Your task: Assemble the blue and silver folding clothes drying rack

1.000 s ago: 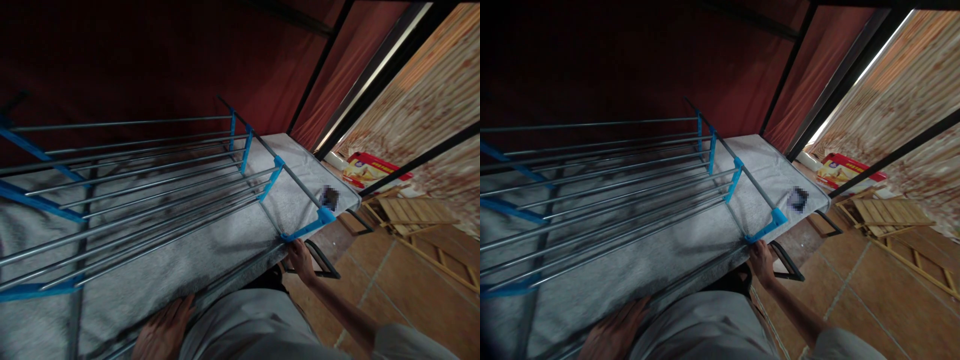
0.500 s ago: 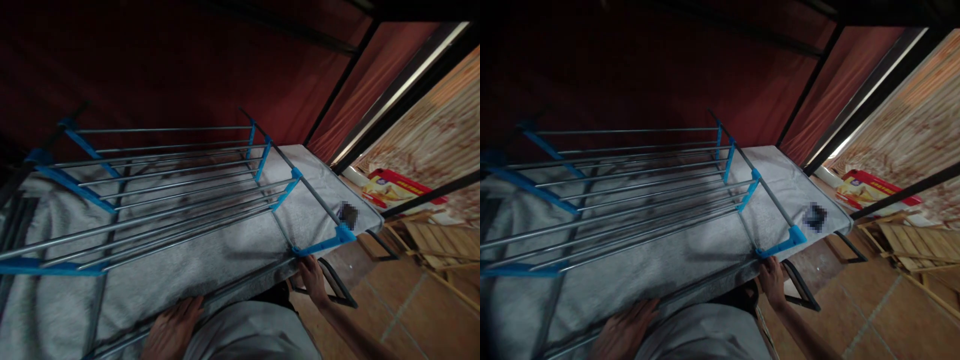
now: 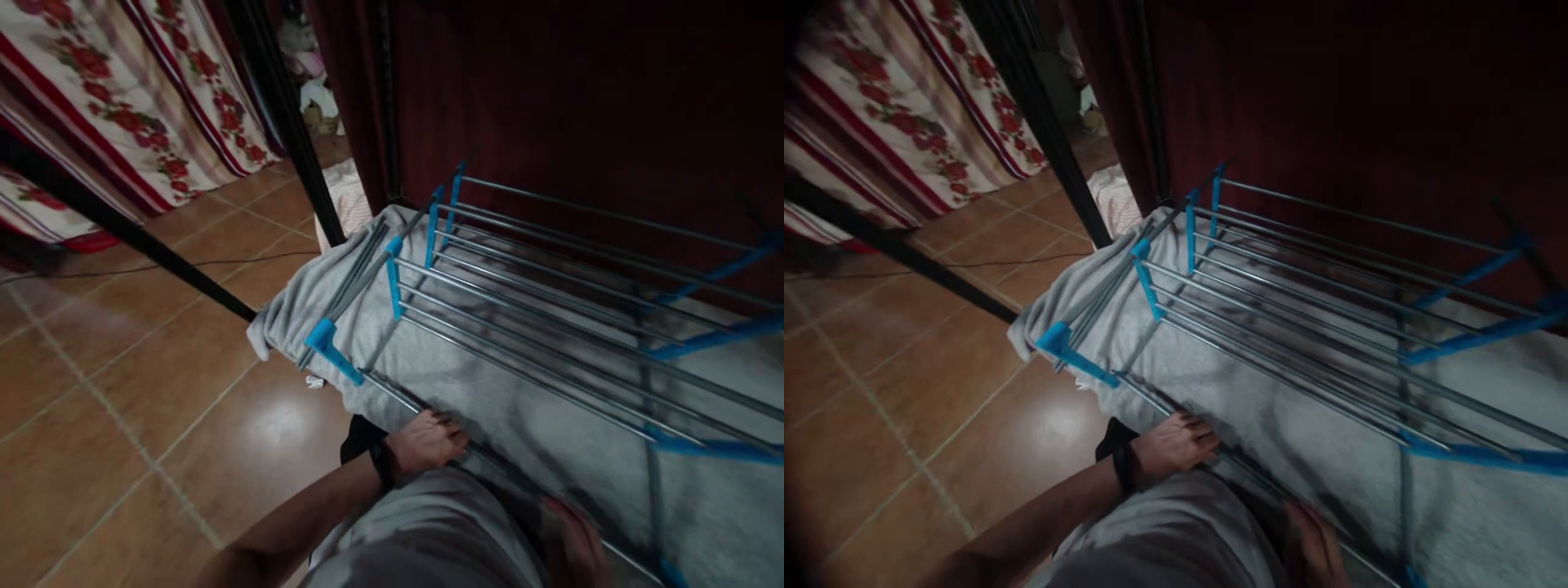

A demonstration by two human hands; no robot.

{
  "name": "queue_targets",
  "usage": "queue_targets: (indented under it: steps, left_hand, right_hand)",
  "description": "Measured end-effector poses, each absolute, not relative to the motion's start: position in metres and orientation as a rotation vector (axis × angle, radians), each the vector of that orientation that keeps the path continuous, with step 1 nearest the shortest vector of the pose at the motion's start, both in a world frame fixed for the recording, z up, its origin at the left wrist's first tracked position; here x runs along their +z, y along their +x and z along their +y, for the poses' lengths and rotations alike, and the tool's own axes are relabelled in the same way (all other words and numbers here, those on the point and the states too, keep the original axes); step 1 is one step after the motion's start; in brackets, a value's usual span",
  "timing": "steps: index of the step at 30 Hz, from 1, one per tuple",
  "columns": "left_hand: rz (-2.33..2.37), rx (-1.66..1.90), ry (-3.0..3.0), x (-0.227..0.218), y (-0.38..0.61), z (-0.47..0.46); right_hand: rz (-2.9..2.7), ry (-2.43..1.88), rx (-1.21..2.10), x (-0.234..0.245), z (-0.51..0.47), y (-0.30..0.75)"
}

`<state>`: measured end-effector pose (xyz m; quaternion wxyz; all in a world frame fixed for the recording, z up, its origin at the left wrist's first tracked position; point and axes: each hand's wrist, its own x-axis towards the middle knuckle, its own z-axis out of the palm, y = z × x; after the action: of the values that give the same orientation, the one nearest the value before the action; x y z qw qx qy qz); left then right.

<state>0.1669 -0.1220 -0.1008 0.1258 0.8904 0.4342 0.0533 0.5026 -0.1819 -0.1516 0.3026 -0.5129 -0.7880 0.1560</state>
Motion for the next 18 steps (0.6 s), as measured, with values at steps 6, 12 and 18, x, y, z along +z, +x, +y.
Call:
queue_targets:
  steps: [6,12,18]
  left_hand:
    - [1.292,0.446,2.629,-0.097,0.170,-0.133]
    - [2.091,1.124,1.968,-0.107,0.110,-0.175]
    - [2.345,1.511,1.185,-0.127,0.041,-0.181]
  right_hand:
    - [-2.632,-0.965,0.218,-0.167,-0.136,0.447]
    - [-2.736,-1.195,0.213,-0.181,-0.135,0.451]
    - [-2.719,-1.344,0.204,-0.169,-0.137,0.442]
